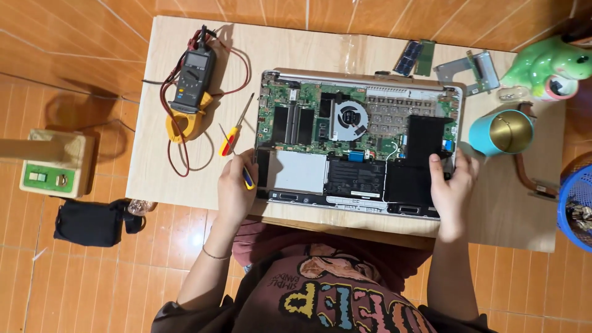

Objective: The person repairs a laptop by manipulating internal components such as the Wi-Fi card and cables.

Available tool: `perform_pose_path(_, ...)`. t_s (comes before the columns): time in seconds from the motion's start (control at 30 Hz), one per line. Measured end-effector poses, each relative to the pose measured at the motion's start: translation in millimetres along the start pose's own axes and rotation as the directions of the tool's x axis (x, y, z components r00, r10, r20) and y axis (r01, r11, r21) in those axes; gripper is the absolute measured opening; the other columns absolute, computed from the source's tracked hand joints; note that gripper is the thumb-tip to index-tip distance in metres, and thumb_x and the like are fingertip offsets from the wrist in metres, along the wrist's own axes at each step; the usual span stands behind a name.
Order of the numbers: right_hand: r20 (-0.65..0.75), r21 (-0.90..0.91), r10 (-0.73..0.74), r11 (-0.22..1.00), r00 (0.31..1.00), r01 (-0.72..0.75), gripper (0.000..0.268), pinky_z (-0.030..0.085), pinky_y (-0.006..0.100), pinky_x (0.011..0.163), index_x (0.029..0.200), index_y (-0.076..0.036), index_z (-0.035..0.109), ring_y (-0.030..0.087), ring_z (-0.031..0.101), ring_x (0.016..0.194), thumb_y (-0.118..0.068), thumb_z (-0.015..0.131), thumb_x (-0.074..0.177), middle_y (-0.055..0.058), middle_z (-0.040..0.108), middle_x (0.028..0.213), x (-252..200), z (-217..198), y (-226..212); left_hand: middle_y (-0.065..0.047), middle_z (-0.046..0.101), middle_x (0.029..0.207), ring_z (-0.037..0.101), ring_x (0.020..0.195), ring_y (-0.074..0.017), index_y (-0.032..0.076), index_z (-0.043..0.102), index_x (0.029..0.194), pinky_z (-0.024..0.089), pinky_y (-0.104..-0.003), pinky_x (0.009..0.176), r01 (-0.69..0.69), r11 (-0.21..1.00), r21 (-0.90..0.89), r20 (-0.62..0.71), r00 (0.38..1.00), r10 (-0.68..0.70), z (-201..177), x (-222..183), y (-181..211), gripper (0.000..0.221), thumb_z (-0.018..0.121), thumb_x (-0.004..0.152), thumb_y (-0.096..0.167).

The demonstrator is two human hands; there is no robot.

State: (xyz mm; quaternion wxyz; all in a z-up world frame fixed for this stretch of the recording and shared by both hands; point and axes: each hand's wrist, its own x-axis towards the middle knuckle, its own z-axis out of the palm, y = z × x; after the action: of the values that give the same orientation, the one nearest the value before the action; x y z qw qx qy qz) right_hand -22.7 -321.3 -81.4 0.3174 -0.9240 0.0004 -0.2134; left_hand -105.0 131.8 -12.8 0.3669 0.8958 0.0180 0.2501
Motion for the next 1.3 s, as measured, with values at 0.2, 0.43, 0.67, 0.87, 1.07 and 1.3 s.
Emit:
perform_pose_path(0.2, 0.003, -0.012, 0.031, 0.999, 1.0, -0.031, 0.058, 0.042, 0.05, 0.112, 0.143, 0.007, 0.059, 0.044, 0.052, 0.129, -0.039, 0.071, 0.109, 0.026, 0.051, 0.139, -2.5, 0.4, -8.5, -0.013, 0.067, 0.094, 0.064, 0.088, -0.0365, 0.003, 0.058, 0.098, 0.052, -0.044, 0.073, -0.198, 0.971, 0.132, 0.042, 0.98, 0.194, -17.2, 13.6, -16.9, 0.022, 0.077, 0.092, 0.013)
perform_pose_path(0.43, 0.008, -0.003, 0.03, 1.0, 1.0, -0.03, 0.059, 0.043, 0.049, 0.112, 0.143, 0.006, 0.059, 0.042, 0.053, 0.129, -0.04, 0.07, 0.109, 0.025, 0.052, 0.14, -2.2, 0.7, -6.8, -0.01, 0.063, 0.098, 0.062, 0.094, -0.0324, 0.008, 0.064, 0.101, 0.051, -0.043, 0.079, -0.476, 0.776, 0.415, 0.22, 0.879, 0.422, -40.5, 71.0, -39.5, 0.03, 0.072, 0.072, 0.008)
perform_pose_path(0.67, 0.006, -0.056, 0.061, 0.997, 0.998, -0.06, 0.063, 0.044, 0.05, 0.107, 0.144, 0.006, 0.058, 0.043, 0.053, 0.128, -0.043, 0.069, 0.106, 0.025, 0.052, 0.14, -2.8, -7.7, -35.7, -0.011, 0.061, 0.106, 0.06, 0.103, -0.0317, 0.007, 0.061, 0.105, 0.053, -0.041, 0.086, -0.327, 0.853, 0.407, 0.223, 0.941, 0.254, -18.1, 74.4, -68.6, 0.023, 0.061, 0.085, -0.001)
perform_pose_path(0.87, 0.018, -0.112, 0.03, 0.993, 0.999, -0.028, 0.07, 0.042, 0.052, 0.109, 0.145, 0.008, 0.054, 0.046, 0.051, 0.128, -0.046, 0.069, 0.103, 0.027, 0.05, 0.139, -6.4, -7.1, -32.9, -0.007, 0.061, 0.1, 0.06, 0.099, -0.0272, 0.013, 0.064, 0.105, 0.051, -0.04, 0.085, -0.484, 0.652, 0.583, 0.346, 0.875, 0.34, -35.0, 88.8, -46.9, 0.018, 0.061, 0.088, 0.009)
perform_pose_path(1.07, -0.002, -0.144, 0.026, 0.989, 1.0, -0.026, 0.071, 0.038, 0.055, 0.111, 0.144, 0.009, 0.054, 0.049, 0.048, 0.129, -0.048, 0.067, 0.102, 0.029, 0.049, 0.14, -9.5, -3.0, -29.6, -0.005, 0.063, 0.101, 0.061, 0.1, -0.0246, 0.017, 0.067, 0.11, 0.051, -0.038, 0.083, -0.592, 0.572, 0.567, 0.505, 0.799, 0.327, -21.3, 91.9, -54.7, 0.025, 0.059, 0.088, 0.009)
perform_pose_path(1.3, -0.012, -0.104, 0.061, 0.993, 0.998, -0.062, 0.069, 0.039, 0.055, 0.109, 0.145, 0.007, 0.054, 0.048, 0.049, 0.127, -0.047, 0.066, 0.103, 0.029, 0.05, 0.14, -10.8, -0.5, -30.5, -0.004, 0.063, 0.099, 0.062, 0.096, -0.0247, 0.021, 0.071, 0.117, 0.053, -0.039, 0.082, -0.592, 0.575, 0.565, 0.555, 0.788, 0.267, -20.9, 113.0, -32.3, 0.031, 0.059, 0.09, 0.009)
